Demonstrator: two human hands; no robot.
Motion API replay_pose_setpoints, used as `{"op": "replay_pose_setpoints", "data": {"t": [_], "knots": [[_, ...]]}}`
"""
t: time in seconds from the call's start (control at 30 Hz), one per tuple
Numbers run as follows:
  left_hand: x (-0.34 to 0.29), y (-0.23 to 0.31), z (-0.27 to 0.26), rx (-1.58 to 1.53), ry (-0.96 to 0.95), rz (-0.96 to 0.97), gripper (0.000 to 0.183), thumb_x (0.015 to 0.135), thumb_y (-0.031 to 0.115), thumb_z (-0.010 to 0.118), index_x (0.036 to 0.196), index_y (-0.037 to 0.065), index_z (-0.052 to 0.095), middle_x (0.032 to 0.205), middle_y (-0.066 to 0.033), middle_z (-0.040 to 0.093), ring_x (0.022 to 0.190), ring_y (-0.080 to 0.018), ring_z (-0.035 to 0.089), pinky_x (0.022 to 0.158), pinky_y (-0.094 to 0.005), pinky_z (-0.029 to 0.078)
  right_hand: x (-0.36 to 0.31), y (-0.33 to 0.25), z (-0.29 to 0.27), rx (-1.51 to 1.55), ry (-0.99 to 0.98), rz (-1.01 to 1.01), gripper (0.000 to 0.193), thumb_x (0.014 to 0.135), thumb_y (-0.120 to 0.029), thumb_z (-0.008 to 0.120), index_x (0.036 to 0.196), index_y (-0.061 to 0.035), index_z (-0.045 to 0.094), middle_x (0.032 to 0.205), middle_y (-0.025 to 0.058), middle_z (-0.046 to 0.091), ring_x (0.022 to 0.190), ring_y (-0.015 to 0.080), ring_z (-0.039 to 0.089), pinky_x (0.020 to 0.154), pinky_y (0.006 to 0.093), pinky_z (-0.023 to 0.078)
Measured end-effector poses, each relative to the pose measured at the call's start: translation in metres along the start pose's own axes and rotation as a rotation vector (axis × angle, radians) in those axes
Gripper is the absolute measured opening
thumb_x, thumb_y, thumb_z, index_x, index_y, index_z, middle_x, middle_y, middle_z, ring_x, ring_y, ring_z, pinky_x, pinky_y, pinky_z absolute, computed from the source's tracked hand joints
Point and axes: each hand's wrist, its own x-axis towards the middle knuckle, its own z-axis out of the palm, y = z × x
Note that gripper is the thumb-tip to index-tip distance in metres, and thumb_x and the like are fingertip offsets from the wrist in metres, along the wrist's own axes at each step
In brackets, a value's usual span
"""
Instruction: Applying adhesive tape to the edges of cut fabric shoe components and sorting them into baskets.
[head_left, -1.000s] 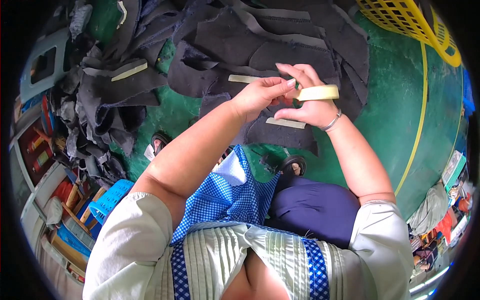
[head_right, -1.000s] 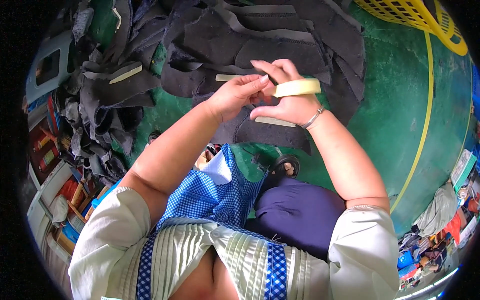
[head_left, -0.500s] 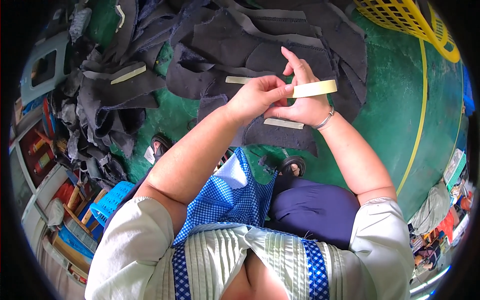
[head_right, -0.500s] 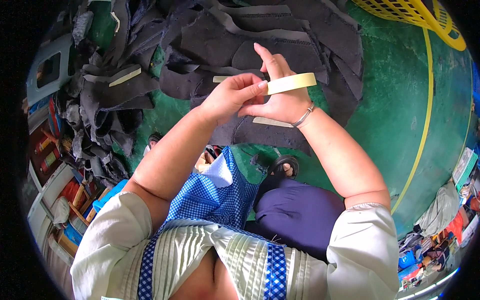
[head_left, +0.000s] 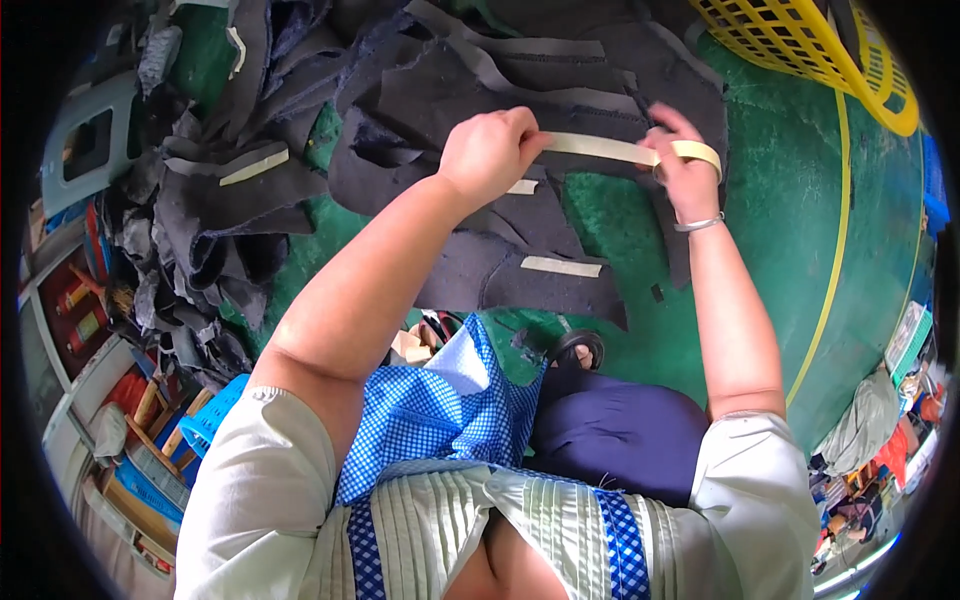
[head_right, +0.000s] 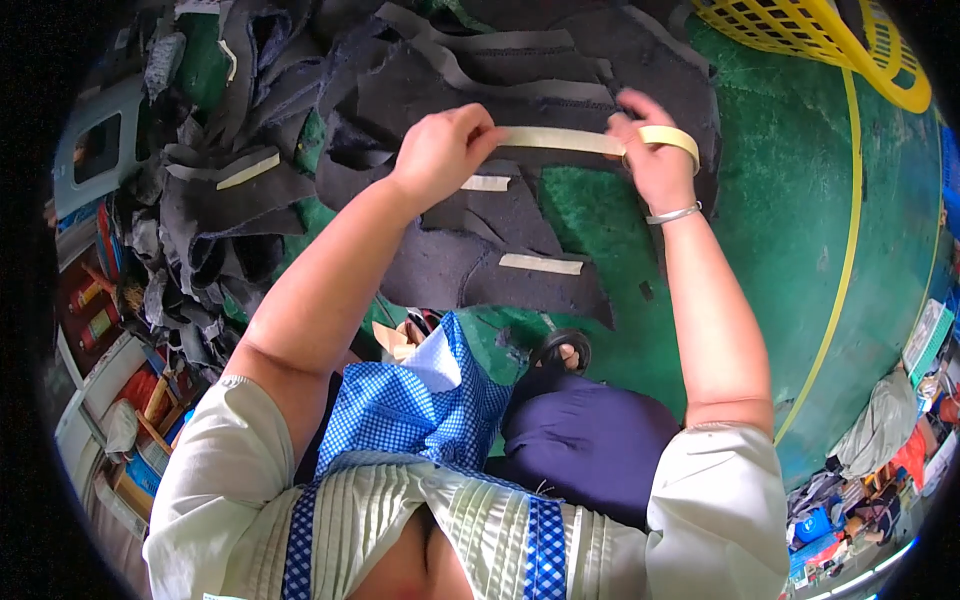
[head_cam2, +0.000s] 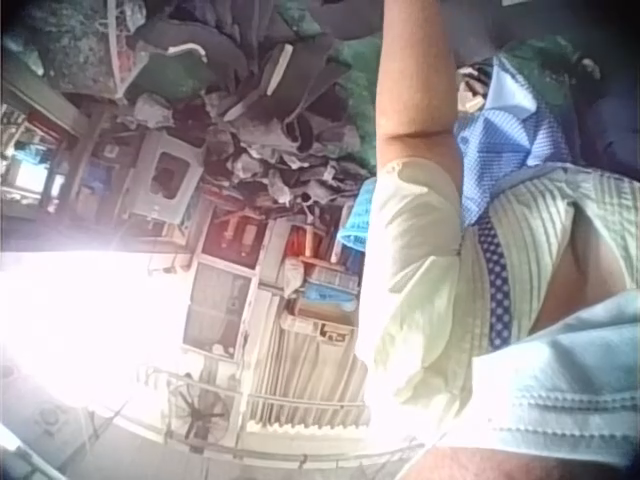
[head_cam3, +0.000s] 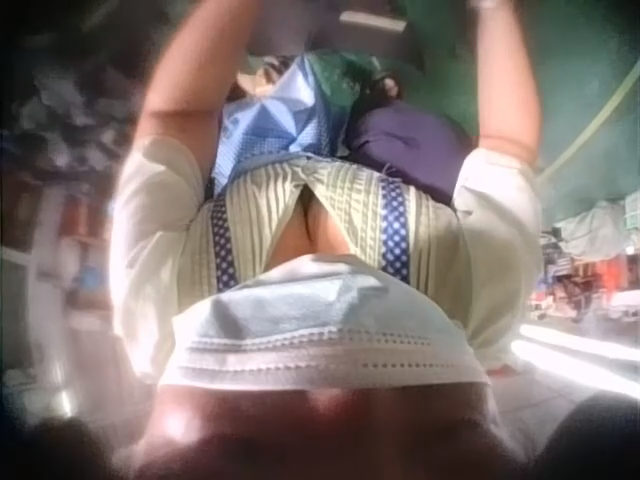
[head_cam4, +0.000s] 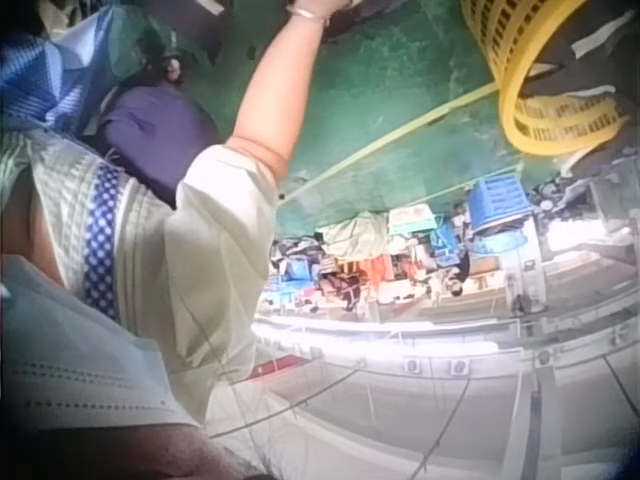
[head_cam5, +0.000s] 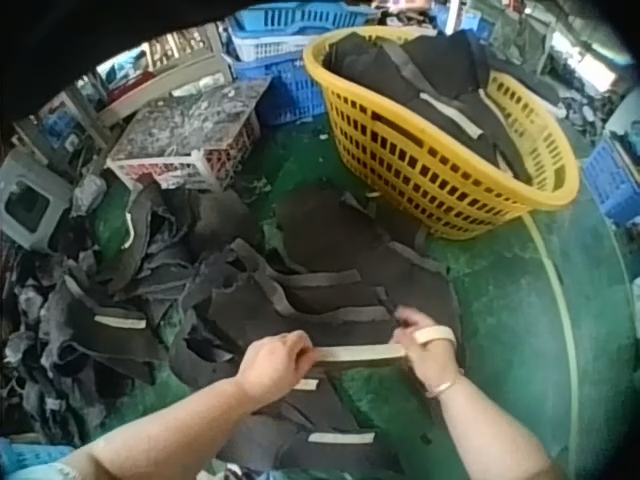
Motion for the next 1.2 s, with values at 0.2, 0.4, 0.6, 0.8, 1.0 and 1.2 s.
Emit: {"op": "replay_pose_setpoints", "data": {"t": [0.2,0.4,0.6,0.8,1.0,1.2], "knots": [[0.041,-0.031,0.033,0.231,-0.039,-0.188,0.035,0.091,0.04,0.057,0.087,0.006,0.064,0.084,-0.0142,0.069,0.081,-0.0328,0.066,0.071,-0.0428,0.052,0.051,0.026,0.03,-0.887,0.12,-0.325,0.027,0.078,-0.032,0.074,0.073,-0.0069,0.066,0.077,0.0102,0.06,0.078,0.0301,0.06,0.067,0.04,0.048],[0.05,-0.042,0.036,0.439,-0.092,-0.245,0.02,0.09,0.026,0.054,0.09,0.008,0.063,0.087,-0.0125,0.068,0.088,-0.0278,0.067,0.074,-0.0403,0.053,0.064,0.06,0.059,-1.209,0.235,-0.335,0.024,0.077,-0.032,0.074,0.075,-0.0101,0.064,0.083,0.0075,0.06,0.083,0.0299,0.06,0.072,0.0425,0.048],[0.003,-0.063,0.055,0.521,-0.326,0.311,0.059,0.092,0.028,0.052,0.146,0.012,0.036,0.159,0.0035,0.016,0.146,-0.0147,0.016,0.116,-0.047,0.02,0.072,0.06,0.047,-1.138,0.009,-0.407,0.028,0.077,-0.034,0.074,0.078,-0.008,0.063,0.082,0.0099,0.06,0.08,0.0313,0.061,0.071,0.0425,0.048],[-0.016,-0.057,0.061,0.475,-0.348,0.223,0.059,0.089,0.024,0.053,0.144,0.012,0.038,0.157,0.0026,0.021,0.144,-0.0164,0.02,0.111,-0.049,0.03,0.105,-0.013,0.036,-1.486,-0.905,0.111,0.046,0.083,-0.043,0.067,0.108,-0.0042,0.068,0.108,0.0197,0.066,0.104,0.033,0.062,0.094,0.0394,0.046],[-0.063,-0.039,0.061,0.428,-0.488,0.163,0.064,0.085,0.033,0.061,0.141,0.009,0.042,0.155,-0.003,0.025,0.142,-0.0225,0.025,0.098,-0.0465,0.042,0.062,-0.013,-0.013,-0.201,-0.436,0.101,0.033,0.072,-0.014,0.08,0.096,-0.0098,0.057,0.086,-0.0007,0.054,0.078,0.0101,0.054,0.07,0.0239,0.044],[-0.086,-0.02,0.043,-0.063,-0.21,0.277,0.041,0.073,0.012,0.07,0.112,0.004,0.06,0.122,-0.0166,0.058,0.117,-0.0342,0.054,0.098,-0.0427,0.045,-0.006,-0.03,0.038,0.455,-0.321,0.059,0.054,0.066,0.007,0.078,0.112,-0.008,0.053,0.1,0.0032,0.056,0.08,0.0083,0.057,0.076,0.0233,0.047]]}}
